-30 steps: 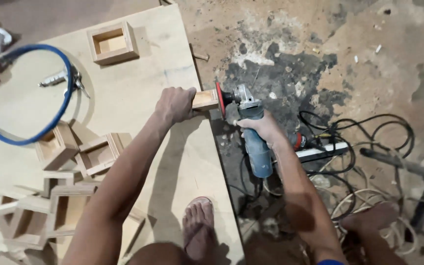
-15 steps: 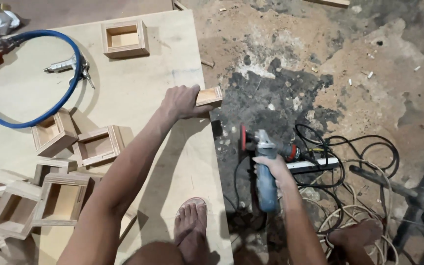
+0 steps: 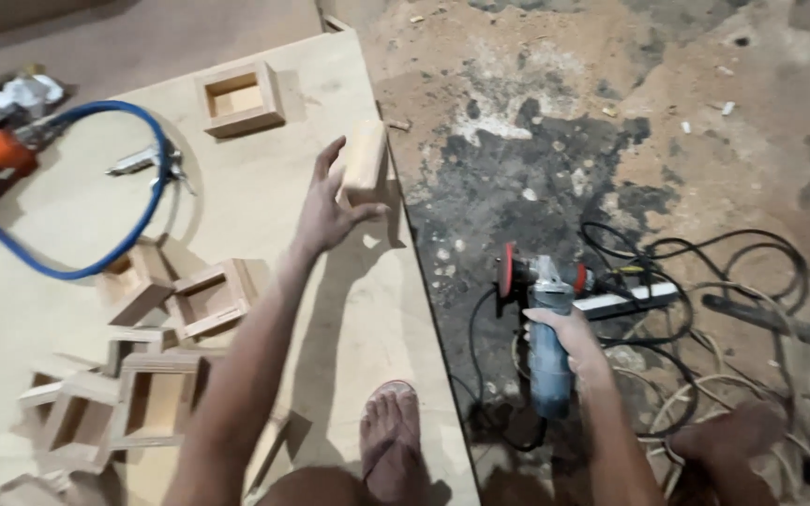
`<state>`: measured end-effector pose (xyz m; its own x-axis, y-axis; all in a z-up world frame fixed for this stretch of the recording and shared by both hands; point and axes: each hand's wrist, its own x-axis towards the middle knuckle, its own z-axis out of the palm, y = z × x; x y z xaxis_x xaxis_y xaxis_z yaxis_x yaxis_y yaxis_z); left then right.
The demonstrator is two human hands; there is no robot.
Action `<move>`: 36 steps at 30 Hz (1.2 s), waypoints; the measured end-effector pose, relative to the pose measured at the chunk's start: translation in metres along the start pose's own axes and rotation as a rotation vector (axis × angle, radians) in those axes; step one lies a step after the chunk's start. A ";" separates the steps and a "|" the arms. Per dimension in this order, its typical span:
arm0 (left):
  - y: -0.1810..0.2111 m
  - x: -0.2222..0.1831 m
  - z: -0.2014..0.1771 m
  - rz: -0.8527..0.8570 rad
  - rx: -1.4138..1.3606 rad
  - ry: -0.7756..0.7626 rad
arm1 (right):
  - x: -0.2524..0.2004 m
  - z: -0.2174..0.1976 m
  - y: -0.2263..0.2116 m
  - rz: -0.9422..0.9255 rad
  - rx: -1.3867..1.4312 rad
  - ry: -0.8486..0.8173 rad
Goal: Sanding the edges and surfaces of small wooden boxes using a handheld angle grinder with a sanding disc.
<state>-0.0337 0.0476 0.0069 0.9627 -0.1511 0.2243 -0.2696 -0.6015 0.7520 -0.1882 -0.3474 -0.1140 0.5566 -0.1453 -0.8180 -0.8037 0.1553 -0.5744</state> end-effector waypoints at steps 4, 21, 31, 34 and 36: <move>-0.045 -0.050 0.023 -0.166 0.063 0.010 | -0.013 0.010 -0.012 0.013 -0.008 -0.001; 0.038 0.028 -0.027 -0.402 0.178 -0.324 | -0.016 0.008 -0.027 0.044 -0.080 0.001; 0.039 0.005 0.004 -0.520 0.374 -0.115 | -0.047 0.023 -0.058 0.031 -0.114 0.035; 0.058 0.019 -0.015 -0.349 0.346 -0.549 | -0.054 0.032 -0.077 -0.013 -0.099 0.021; 0.008 0.025 -0.009 -0.304 0.822 -0.691 | -0.030 0.028 -0.069 -0.057 -0.101 -0.018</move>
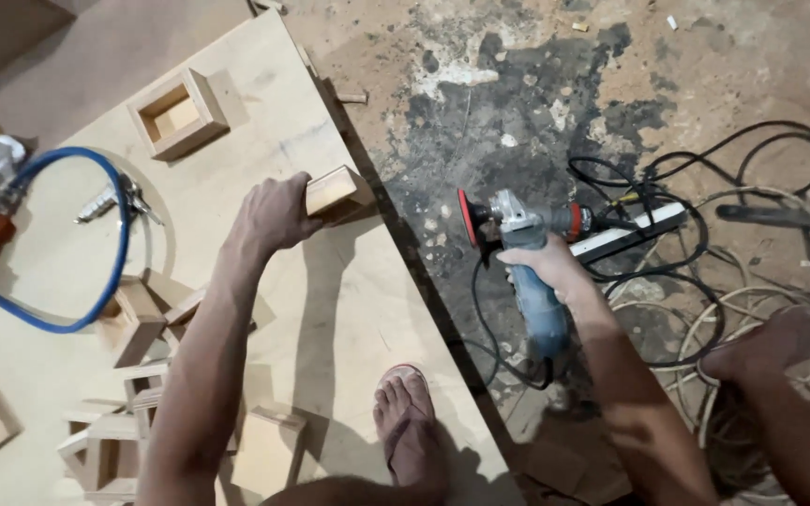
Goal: Sanding the edges and surfaces of small wooden boxes using a handheld angle grinder with a sanding disc.
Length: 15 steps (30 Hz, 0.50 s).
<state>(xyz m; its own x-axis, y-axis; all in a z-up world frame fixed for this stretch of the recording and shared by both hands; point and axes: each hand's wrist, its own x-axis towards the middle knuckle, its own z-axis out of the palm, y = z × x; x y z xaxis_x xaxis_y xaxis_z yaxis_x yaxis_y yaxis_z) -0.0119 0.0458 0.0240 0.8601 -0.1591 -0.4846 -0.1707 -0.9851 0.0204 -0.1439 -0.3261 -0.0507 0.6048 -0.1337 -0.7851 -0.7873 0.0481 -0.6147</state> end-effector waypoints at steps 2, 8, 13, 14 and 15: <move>0.001 0.016 0.006 0.012 -0.012 0.045 | 0.014 0.003 0.000 -0.017 -0.025 -0.030; 0.014 0.040 0.006 0.015 -0.044 0.072 | 0.036 0.022 -0.031 -0.053 -0.170 -0.071; 0.018 0.034 -0.001 -0.065 -0.060 -0.005 | -0.004 0.050 -0.088 -0.136 -0.229 -0.148; 0.021 0.031 -0.004 -0.076 -0.052 -0.003 | -0.005 0.053 -0.092 -0.141 -0.275 -0.182; 0.025 0.032 -0.008 -0.079 -0.042 0.005 | -0.005 0.054 -0.098 -0.152 -0.317 -0.209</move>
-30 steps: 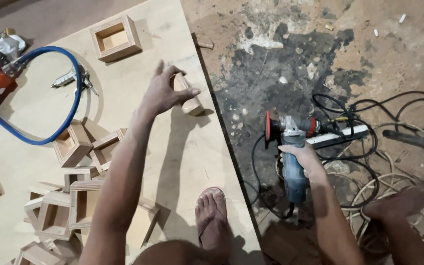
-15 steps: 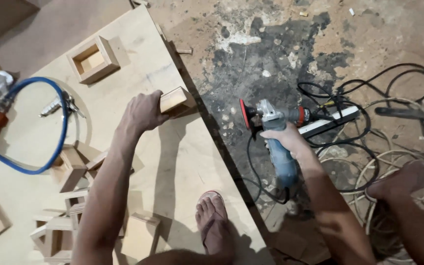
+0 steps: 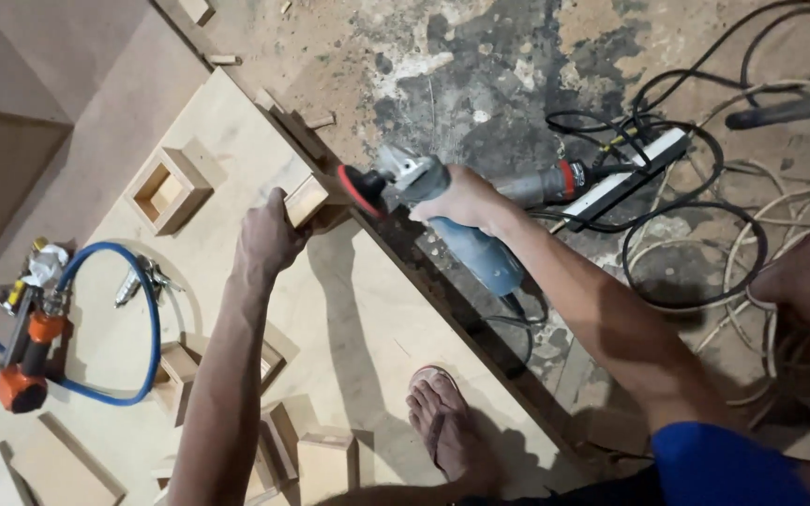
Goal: Sanding the edges and surfaces of small wooden boxes using a handheld angle grinder with a sanding disc.
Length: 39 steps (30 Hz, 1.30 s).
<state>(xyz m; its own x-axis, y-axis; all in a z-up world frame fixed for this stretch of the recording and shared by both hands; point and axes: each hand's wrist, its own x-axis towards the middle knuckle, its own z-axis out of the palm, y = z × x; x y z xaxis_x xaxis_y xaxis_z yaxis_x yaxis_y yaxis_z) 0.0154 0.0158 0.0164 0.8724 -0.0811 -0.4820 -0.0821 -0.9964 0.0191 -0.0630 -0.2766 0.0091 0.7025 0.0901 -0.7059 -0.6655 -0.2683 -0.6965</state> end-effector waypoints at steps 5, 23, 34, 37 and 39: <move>-0.002 -0.001 -0.002 0.004 0.006 -0.011 | 0.007 0.000 -0.023 -0.055 -0.031 -0.056; 0.011 -0.008 -0.017 -0.006 0.028 -0.031 | 0.050 0.010 0.016 0.019 -0.058 -0.115; 0.008 0.002 -0.007 -0.017 0.063 0.002 | 0.040 -0.003 0.009 0.076 -0.086 -0.056; 0.009 0.000 -0.008 -0.028 0.066 0.005 | 0.032 0.003 -0.005 0.041 -0.029 -0.093; 0.007 -0.001 -0.007 -0.024 0.072 0.018 | 0.033 0.008 -0.009 0.043 -0.124 -0.080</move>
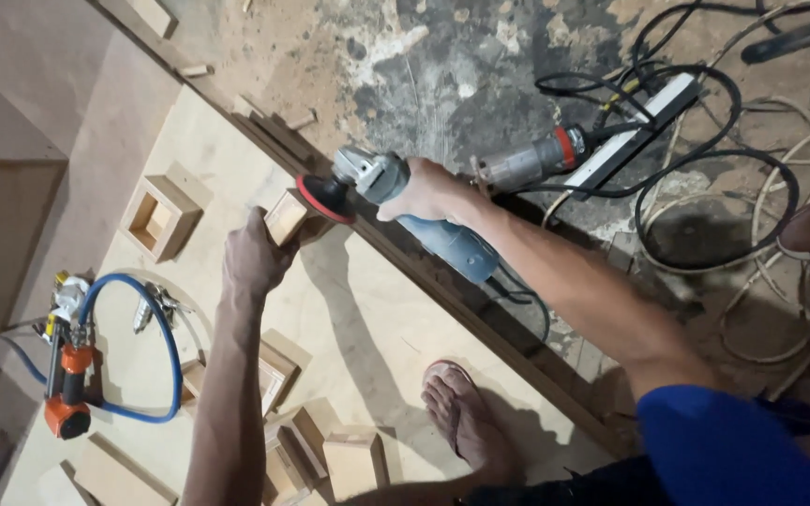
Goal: Sanding the edges and surfaces of small wooden boxes using a handheld angle grinder with a sanding disc.
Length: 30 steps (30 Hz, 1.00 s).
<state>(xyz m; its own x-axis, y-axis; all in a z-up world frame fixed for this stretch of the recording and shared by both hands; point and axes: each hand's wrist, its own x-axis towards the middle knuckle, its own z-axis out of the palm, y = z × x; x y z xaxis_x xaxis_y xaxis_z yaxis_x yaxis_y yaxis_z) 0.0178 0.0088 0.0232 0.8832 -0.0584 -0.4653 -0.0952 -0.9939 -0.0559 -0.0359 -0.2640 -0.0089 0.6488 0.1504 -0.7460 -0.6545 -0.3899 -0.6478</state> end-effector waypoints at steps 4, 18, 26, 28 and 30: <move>0.005 -0.005 -0.006 0.000 -0.029 -0.011 | -0.032 -0.015 -0.021 -0.042 0.072 -0.042; 0.046 -0.058 -0.055 0.304 -0.166 0.225 | 0.005 0.000 0.079 0.132 0.092 0.054; -0.016 -0.023 -0.001 0.345 -0.614 0.224 | -0.020 -0.003 0.101 0.167 0.203 0.122; -0.038 -0.027 0.025 0.376 -0.874 0.309 | -0.015 0.003 0.112 0.163 0.274 0.112; -0.052 -0.033 0.053 0.305 -0.909 0.290 | 0.001 0.008 0.132 0.113 0.391 0.126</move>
<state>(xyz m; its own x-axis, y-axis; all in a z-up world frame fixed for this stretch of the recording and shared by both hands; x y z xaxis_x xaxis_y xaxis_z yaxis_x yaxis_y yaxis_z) -0.0310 0.0670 -0.0056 0.9689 -0.2232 -0.1073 -0.0561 -0.6198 0.7827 -0.1252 -0.3083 -0.0964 0.5909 0.0043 -0.8067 -0.8065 -0.0203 -0.5909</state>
